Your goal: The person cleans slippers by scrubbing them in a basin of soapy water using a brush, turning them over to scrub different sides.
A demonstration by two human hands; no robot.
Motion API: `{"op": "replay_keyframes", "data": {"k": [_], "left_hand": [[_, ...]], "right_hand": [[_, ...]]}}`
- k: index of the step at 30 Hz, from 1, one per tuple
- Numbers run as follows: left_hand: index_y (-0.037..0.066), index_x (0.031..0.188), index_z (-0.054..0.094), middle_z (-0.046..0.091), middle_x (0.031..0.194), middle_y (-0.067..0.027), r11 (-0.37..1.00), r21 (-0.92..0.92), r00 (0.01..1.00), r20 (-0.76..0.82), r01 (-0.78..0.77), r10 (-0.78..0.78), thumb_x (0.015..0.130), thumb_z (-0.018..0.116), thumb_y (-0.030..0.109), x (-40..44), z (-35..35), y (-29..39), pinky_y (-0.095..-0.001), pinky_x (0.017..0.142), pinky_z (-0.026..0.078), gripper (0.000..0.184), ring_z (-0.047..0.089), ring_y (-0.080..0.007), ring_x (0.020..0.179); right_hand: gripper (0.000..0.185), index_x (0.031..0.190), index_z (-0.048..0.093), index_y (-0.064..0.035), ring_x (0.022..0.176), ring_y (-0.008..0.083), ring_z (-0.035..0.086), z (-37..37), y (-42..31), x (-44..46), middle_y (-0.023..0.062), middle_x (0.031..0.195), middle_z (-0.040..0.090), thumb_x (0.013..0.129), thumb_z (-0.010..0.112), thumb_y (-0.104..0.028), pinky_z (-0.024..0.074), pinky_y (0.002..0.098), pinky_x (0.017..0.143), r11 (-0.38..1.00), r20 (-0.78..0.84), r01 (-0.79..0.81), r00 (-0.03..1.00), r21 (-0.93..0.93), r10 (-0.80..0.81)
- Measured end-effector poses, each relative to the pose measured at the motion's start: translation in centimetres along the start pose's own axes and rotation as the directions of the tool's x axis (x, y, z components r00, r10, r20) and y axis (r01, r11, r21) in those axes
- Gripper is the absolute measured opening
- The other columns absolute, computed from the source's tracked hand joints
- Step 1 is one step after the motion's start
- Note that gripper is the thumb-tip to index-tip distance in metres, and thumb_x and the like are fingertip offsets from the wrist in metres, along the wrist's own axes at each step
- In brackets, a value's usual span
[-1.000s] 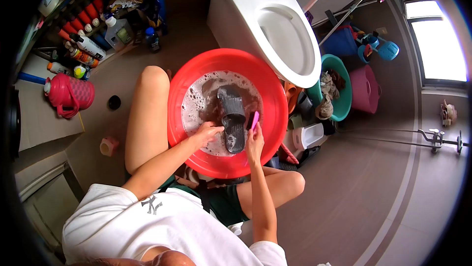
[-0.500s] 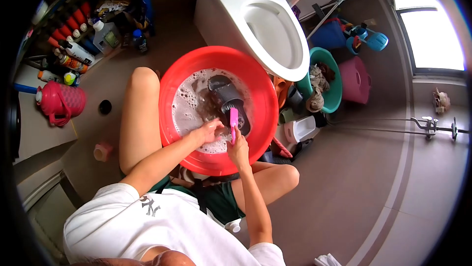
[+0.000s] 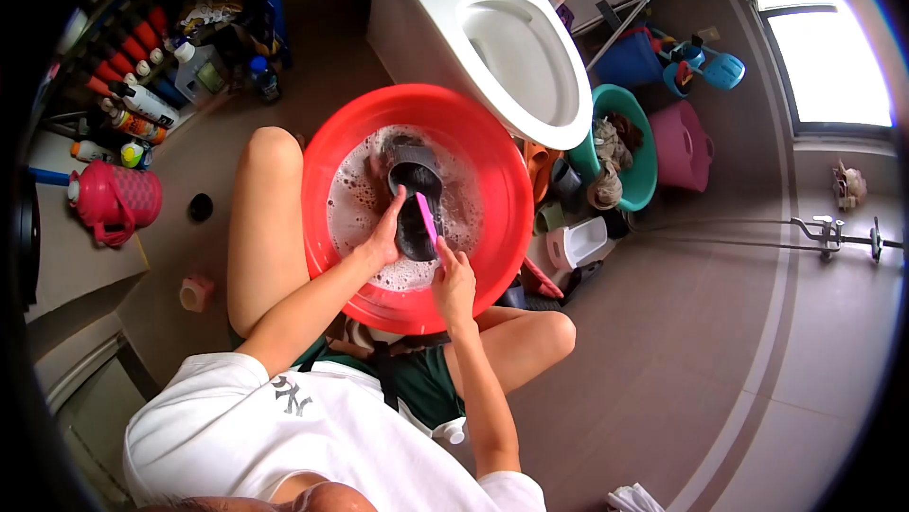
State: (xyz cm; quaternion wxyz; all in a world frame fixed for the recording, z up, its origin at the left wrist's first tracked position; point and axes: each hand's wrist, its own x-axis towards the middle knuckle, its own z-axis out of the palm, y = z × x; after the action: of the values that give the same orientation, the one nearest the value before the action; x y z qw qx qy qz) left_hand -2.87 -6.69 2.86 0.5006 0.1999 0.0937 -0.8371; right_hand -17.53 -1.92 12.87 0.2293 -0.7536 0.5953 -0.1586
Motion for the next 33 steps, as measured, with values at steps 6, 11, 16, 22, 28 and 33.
{"op": "replay_keyframes", "data": {"k": [6,11,16,22,28,33], "left_hand": [[0.01,0.126,0.047,0.058,0.119,-0.0163,0.959,-0.273,0.995,0.05,-0.073,0.09,0.078,0.043,0.078,-3.6,1.8,-0.5,-0.0505,0.091,0.048,0.084,0.059,-0.0325,0.104],[0.007,0.123,0.048,0.061,0.109,-0.0185,0.99,-0.123,0.997,-0.039,-0.067,0.062,0.077,0.041,0.08,-3.3,-0.3,-0.7,-0.0466,0.085,0.053,0.086,0.063,-0.0318,0.097],[0.008,0.123,0.051,0.063,0.108,-0.0145,0.997,0.075,1.0,-0.011,0.002,-0.001,0.082,0.038,0.077,-4.1,-0.8,-2.2,-0.0398,0.083,0.053,0.081,0.064,-0.0261,0.096],[0.013,0.133,0.049,0.062,0.119,-0.0049,0.963,0.257,0.993,-0.108,0.078,-0.051,0.089,0.04,0.068,-4.2,-1.3,-2.8,-0.0327,0.082,0.052,0.071,0.062,-0.0164,0.1],[0.012,0.136,0.044,0.06,0.122,-0.006,0.987,0.157,0.991,-0.134,0.033,-0.012,0.092,0.04,0.062,-4.1,-0.2,-2.6,-0.0349,0.089,0.049,0.067,0.06,-0.0186,0.106],[0.013,0.139,0.041,0.054,0.13,-0.0077,0.995,0.095,0.996,-0.084,0.02,-0.012,0.093,0.038,0.061,-4.9,0.5,-3.4,-0.0368,0.098,0.044,0.066,0.055,-0.0213,0.115]], "right_hand": [[0.041,0.123,0.06,-0.016,0.066,0.0336,0.057,-3.3,-4.8,-0.7,0.0151,0.075,0.052,0.084,0.059,-0.002,0.0463,0.0425,0.063,0.999,0.021,-0.022,1.0,-0.032,0.023],[0.036,0.12,0.062,-0.007,0.063,0.0319,0.054,-4.3,-5.5,-1.7,0.0169,0.072,0.053,0.084,0.06,0.001,0.0436,0.0395,0.06,1.0,0.058,0.017,0.998,-0.004,-0.016],[0.034,0.12,0.06,-0.0056,0.071,0.0382,0.058,-0.7,-4.8,0.3,0.0209,0.076,0.056,0.086,0.057,0.0,0.0464,0.0436,0.065,0.999,0.013,0.051,0.999,-0.008,-0.051],[0.017,0.101,0.059,-0.0005,0.078,0.043,0.061,5.5,-3.2,6.4,0.0265,0.089,0.056,0.086,0.054,-0.005,0.0505,0.0484,0.068,0.968,0.047,-0.019,0.998,-0.251,0.031],[0.017,0.101,0.052,0.0003,0.075,0.0427,0.063,6.6,-1.4,8.0,0.0261,0.092,0.055,0.087,0.052,-0.01,0.0531,0.048,0.063,0.913,0.142,0.042,0.99,-0.406,0.018],[0.036,0.122,0.048,-0.0003,0.076,0.0376,0.065,4.9,-0.9,4.0,0.0237,0.095,0.057,0.087,0.049,-0.005,0.0549,0.0426,0.065,0.867,0.181,0.057,0.983,-0.495,0.039]]}}
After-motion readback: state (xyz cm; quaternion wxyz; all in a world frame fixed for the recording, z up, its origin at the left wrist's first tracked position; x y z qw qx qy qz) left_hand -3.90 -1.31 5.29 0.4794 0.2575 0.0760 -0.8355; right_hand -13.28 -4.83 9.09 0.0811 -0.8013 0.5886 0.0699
